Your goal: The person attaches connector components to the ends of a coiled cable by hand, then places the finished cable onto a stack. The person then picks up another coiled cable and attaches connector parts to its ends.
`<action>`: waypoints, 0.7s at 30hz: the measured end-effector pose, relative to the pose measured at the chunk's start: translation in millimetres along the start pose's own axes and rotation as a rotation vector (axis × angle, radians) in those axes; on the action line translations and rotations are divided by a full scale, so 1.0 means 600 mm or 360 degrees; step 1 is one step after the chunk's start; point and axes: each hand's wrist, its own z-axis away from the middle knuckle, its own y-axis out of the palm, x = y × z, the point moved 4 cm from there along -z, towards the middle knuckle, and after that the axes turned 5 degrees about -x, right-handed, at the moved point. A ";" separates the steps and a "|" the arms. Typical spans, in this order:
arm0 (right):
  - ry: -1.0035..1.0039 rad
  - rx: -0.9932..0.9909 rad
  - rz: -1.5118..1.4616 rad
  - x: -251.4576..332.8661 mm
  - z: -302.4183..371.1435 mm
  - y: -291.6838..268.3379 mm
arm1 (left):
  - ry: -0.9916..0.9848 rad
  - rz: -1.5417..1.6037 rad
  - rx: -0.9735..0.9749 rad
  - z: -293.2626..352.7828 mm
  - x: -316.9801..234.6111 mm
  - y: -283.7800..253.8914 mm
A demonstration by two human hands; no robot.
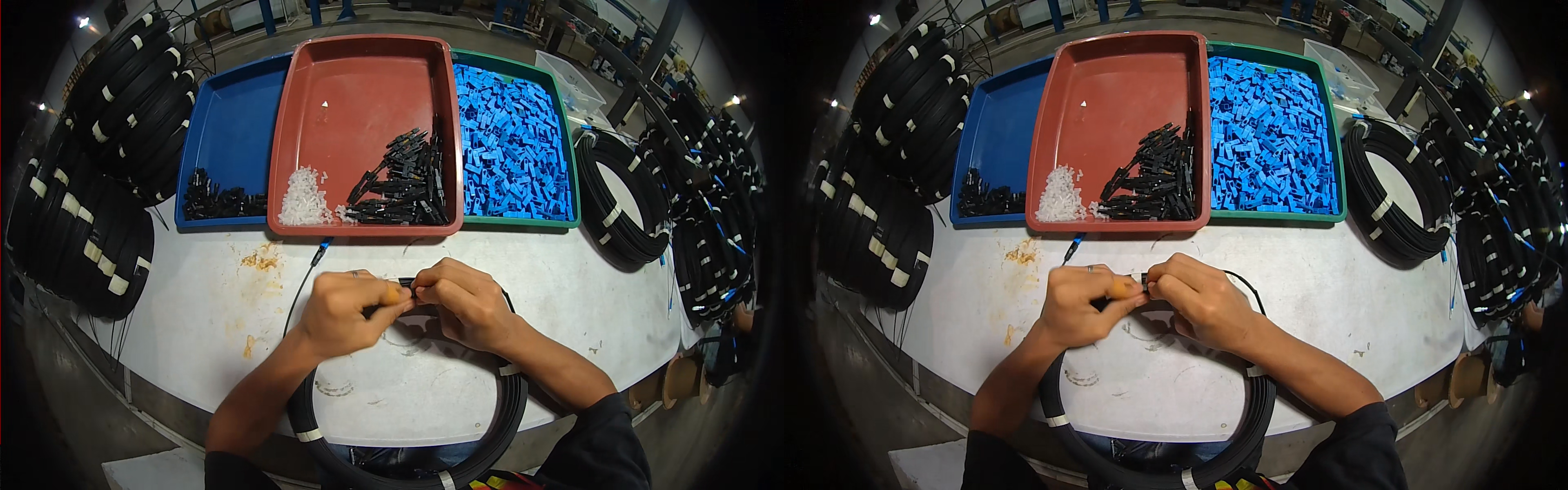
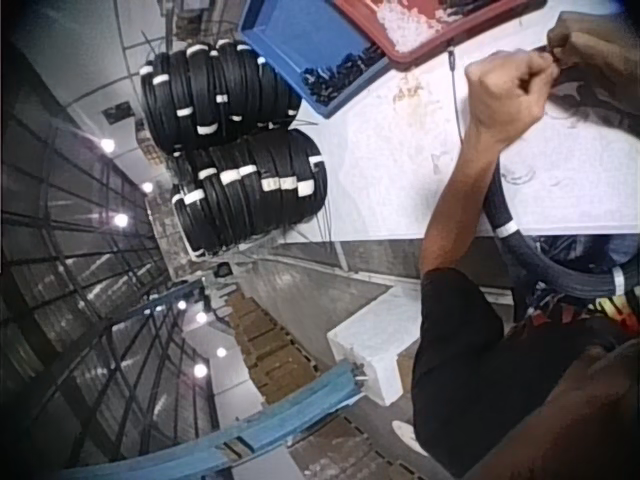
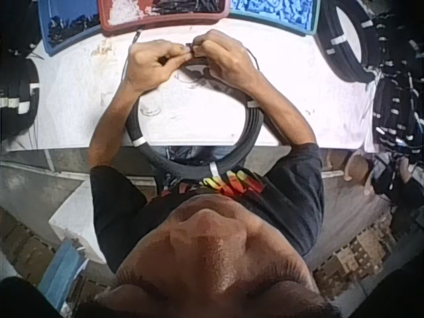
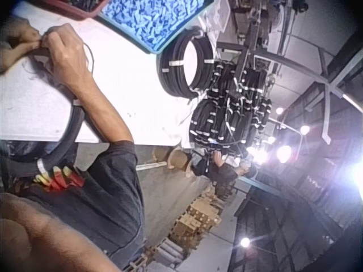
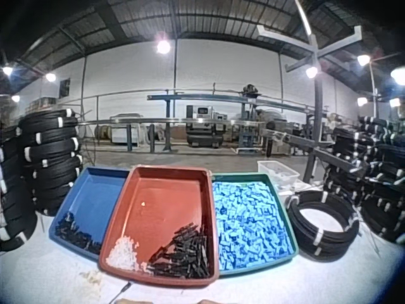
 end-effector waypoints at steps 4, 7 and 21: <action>0.0360 0.0025 -0.0492 -0.021 0.004 0.005 | 0.0959 -0.0643 0.0104 0.005 -0.036 0.008; 0.0470 0.0020 -0.0572 -0.025 0.004 0.006 | 0.1104 -0.0770 0.0100 0.009 -0.039 0.008; 0.0363 0.0012 -0.0437 -0.023 0.006 0.006 | 0.0771 -0.0496 0.0054 0.001 -0.021 0.008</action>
